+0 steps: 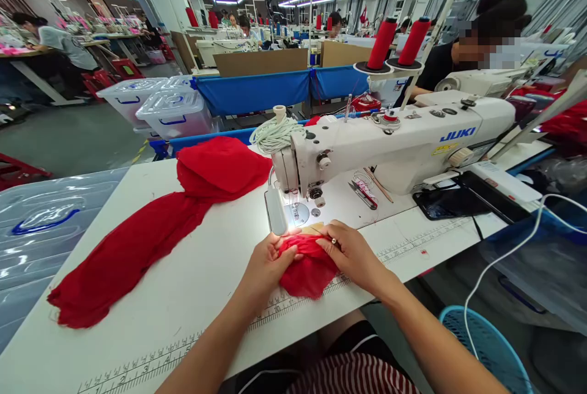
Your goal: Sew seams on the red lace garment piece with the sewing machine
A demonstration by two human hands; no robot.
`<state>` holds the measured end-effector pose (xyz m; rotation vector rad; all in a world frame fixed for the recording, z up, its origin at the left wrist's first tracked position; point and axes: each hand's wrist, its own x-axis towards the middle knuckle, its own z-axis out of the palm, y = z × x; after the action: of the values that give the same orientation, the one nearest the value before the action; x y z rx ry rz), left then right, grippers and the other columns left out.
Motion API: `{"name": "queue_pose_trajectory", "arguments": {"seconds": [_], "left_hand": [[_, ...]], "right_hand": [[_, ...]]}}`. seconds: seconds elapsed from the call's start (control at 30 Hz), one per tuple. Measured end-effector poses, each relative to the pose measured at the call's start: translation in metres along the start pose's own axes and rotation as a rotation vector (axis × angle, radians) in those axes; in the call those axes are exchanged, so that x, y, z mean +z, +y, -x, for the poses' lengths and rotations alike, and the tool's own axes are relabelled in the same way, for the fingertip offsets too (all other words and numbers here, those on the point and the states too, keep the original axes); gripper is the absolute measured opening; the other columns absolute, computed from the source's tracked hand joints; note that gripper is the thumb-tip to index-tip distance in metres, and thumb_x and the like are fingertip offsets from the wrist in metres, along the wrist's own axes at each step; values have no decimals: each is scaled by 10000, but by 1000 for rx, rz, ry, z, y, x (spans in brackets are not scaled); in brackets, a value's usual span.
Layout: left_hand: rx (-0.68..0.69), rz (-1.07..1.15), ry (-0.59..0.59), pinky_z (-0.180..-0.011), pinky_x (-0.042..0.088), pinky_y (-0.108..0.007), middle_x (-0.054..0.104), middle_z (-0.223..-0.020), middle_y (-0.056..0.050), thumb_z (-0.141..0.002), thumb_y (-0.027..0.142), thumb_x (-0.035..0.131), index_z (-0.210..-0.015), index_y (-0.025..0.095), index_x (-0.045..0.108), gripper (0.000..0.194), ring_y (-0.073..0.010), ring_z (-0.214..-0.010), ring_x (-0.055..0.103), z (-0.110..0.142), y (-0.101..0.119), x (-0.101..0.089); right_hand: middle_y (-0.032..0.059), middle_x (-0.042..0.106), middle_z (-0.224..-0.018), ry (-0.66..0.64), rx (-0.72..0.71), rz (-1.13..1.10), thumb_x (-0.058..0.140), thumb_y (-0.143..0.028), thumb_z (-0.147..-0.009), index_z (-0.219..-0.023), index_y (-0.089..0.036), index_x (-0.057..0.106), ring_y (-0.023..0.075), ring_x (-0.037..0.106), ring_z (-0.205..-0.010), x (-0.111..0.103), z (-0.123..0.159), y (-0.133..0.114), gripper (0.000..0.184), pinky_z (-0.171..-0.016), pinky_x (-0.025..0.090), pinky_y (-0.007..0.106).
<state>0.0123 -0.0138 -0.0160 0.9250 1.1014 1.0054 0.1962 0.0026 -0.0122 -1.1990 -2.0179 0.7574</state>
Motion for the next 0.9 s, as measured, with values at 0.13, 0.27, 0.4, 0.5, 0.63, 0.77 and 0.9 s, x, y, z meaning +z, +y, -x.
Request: {"name": "queue_pose_trajectory", "arguments": {"seconds": [0.13,0.27,0.4,0.5,0.63,0.77,0.9], "left_hand": [[-16,-9,91,-642,470,-239,662,-806,2,-688,402,740,-746,178,507,328,-128,-655,626,-5,-3,-9],[-44,-45,80,-565,407,-199,609,-716,35,-697,441,725,-751,162,528,345,-83,-557,565,-8,-3,-12],[-31,-42,43,-558,385,-200,570,-635,37,-708,436,717,-696,165,515,338,-86,-562,509,-6,0,-9],[-40,15,-47,-598,415,-227,594,-659,17,-680,410,747,-731,160,569,311,-122,-628,539,-5,3,-5],[-69,69,-35,-524,369,-210,569,-612,28,-670,420,754,-673,155,550,335,-93,-544,483,-5,3,-4],[-76,55,2,-482,330,-190,528,-559,45,-688,412,741,-624,154,527,342,-68,-497,431,-6,2,-6],[-73,96,-131,-579,431,-222,644,-690,-17,-709,377,733,-736,139,622,263,-111,-602,552,-5,4,-6]], "right_hand": [[22,545,-785,232,62,-88,437,-274,-911,-802,-197,549,149,512,-721,5,10,2,174,-644,411,257],[-4,505,-712,247,186,-164,435,-340,-913,-761,-198,517,128,459,-635,6,16,1,223,-557,361,232],[-27,477,-651,215,249,-196,436,-379,-909,-757,-198,514,112,415,-574,9,16,0,249,-515,329,223],[-26,512,-665,208,271,-191,444,-374,-905,-826,-200,550,110,432,-565,12,15,1,219,-507,340,220],[-5,575,-727,220,239,-129,447,-333,-903,-907,-205,590,127,507,-610,15,14,3,192,-549,408,233],[67,595,-987,343,65,-9,465,-275,-901,-1013,-202,621,154,592,-788,19,14,3,205,-636,484,256],[54,626,-974,302,-131,66,483,-237,-912,-994,-215,627,145,612,-809,27,13,0,167,-635,493,238]]}}
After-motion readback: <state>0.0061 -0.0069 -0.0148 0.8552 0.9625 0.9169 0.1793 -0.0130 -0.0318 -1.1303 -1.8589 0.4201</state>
